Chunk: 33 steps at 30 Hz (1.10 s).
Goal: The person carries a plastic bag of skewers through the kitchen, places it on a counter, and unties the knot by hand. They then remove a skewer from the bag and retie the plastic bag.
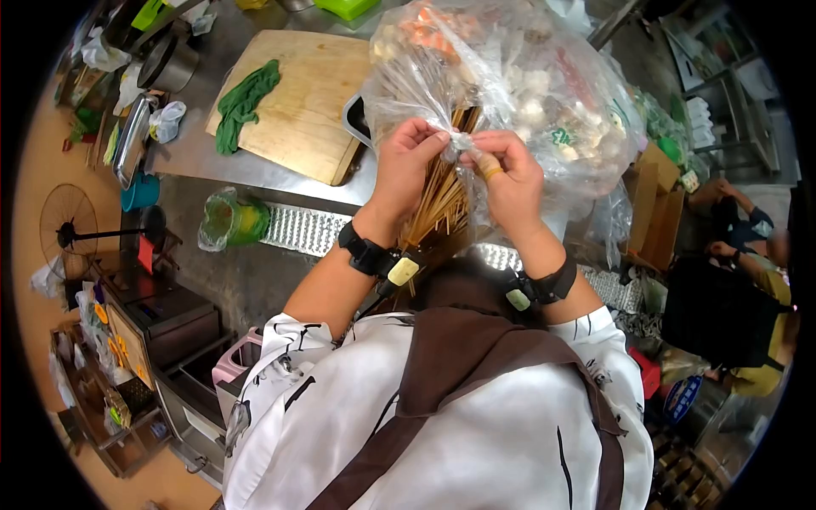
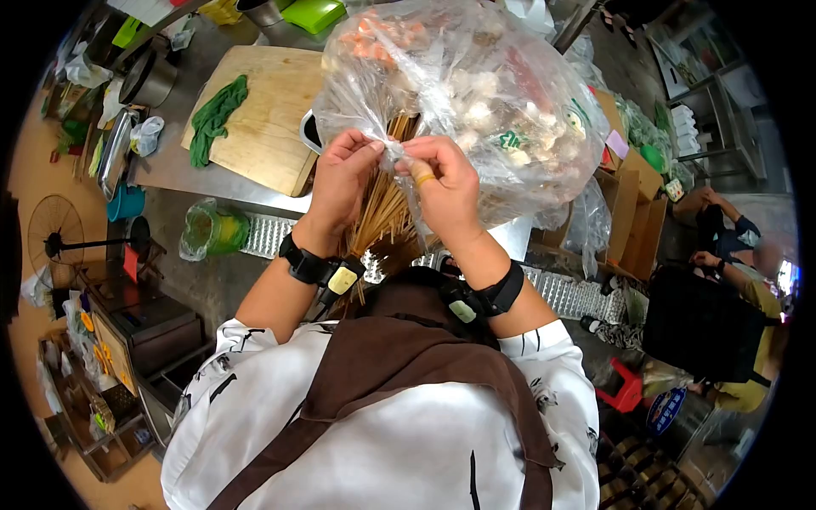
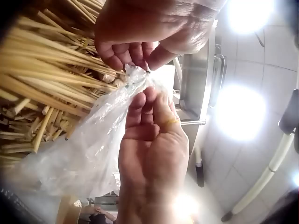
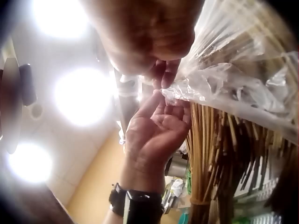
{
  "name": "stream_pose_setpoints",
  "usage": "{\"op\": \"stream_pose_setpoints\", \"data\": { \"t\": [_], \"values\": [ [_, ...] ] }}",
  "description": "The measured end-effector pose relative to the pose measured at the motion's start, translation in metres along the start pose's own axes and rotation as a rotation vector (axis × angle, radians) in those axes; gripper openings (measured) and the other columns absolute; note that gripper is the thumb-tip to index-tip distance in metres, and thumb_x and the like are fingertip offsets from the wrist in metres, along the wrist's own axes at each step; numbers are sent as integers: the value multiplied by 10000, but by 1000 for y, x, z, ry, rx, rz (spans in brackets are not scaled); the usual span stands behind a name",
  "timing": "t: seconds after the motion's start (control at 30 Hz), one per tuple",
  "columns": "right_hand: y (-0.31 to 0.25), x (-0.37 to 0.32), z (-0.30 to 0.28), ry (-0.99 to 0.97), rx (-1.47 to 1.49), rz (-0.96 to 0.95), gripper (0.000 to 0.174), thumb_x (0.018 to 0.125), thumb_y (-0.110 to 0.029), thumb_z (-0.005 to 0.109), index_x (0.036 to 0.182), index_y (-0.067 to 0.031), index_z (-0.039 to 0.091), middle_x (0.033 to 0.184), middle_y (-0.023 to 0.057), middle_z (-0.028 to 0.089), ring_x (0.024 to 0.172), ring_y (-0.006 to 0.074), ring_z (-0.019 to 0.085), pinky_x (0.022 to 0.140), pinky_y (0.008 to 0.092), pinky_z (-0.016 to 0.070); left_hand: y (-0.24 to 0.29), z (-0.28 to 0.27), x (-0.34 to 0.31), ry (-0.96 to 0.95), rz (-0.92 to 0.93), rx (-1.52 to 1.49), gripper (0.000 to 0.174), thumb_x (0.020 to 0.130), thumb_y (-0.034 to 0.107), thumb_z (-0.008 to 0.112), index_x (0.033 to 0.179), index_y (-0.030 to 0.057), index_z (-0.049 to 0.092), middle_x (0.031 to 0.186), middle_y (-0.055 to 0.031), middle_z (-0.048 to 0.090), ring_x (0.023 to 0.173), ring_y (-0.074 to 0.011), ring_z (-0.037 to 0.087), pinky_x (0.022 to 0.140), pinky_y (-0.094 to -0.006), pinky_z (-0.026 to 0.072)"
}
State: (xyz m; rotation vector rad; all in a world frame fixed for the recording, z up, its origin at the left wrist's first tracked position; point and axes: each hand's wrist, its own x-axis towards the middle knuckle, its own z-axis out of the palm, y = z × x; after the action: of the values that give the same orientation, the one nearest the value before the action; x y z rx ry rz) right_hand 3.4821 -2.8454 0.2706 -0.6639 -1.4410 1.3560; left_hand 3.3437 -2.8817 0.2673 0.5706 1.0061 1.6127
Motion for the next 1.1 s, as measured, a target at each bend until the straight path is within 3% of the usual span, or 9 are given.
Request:
{"op": "stream_pose_setpoints", "data": {
  "t": [0.2,0.3,0.37,0.4,0.6,0.73,0.83,0.9,1.1],
  "values": [
    [-4,7,-6,144,457,493,52,856,54,531,892,21,549,931,100,605,767,144,617,678,261,519,-9,1,4,44,53,-29,83,821,17,596,892,28,555,869,-33,603,793,-85,542,741,-212,430],
    [-12,3,0,104,148,282,62,828,67,543,862,18,557,918,106,608,755,197,622,661,285,518,-2,6,1,33,49,-38,83,809,13,605,873,36,557,835,-20,589,781,-83,537,716,-213,428],
    [-16,1,-3,-151,-607,-541,105,752,84,576,832,16,566,902,118,598,760,267,610,652,314,510,3,5,-1,14,35,-42,81,803,11,608,858,40,556,811,-11,579,775,-82,534,703,-213,426],
    [-10,0,-3,-195,-582,-567,146,678,84,587,807,15,575,892,126,583,786,302,593,657,335,502,6,2,-1,16,2,7,89,797,1,607,852,43,552,800,-6,570,766,-81,532,695,-214,427],
    [-10,-6,-1,-300,-704,-677,166,658,60,580,816,12,592,905,116,591,797,285,604,679,348,510,9,-10,4,-42,-97,71,122,779,-30,591,856,46,536,802,-6,562,737,-81,527,682,-213,430],
    [-12,-8,-5,-385,-682,-679,179,679,24,610,857,6,599,931,116,592,801,296,603,694,346,511,8,-8,4,-57,-114,-73,123,782,-36,587,857,47,535,813,-13,568,738,-85,533,680,-214,431],
    [-21,-10,-3,-267,-583,-537,175,730,-20,634,899,-10,589,904,120,579,761,288,601,660,340,507,5,-9,5,-73,-114,-106,122,790,-35,588,862,48,535,823,-18,573,747,-89,540,689,-220,439],
    [-23,-10,-2,-68,-558,-215,162,779,-43,624,931,-23,571,851,119,559,685,272,584,608,340,492,4,-9,5,-79,-111,-123,121,795,-32,588,866,48,532,827,-20,574,750,-91,542,693,-221,442],
    [-17,7,2,-109,-709,-204,178,775,-47,623,941,-40,559,844,110,556,665,272,578,583,350,473,2,-10,6,-87,-93,-124,127,806,-28,589,888,46,528,853,-31,585,791,-102,564,727,-228,459]
  ]
}}
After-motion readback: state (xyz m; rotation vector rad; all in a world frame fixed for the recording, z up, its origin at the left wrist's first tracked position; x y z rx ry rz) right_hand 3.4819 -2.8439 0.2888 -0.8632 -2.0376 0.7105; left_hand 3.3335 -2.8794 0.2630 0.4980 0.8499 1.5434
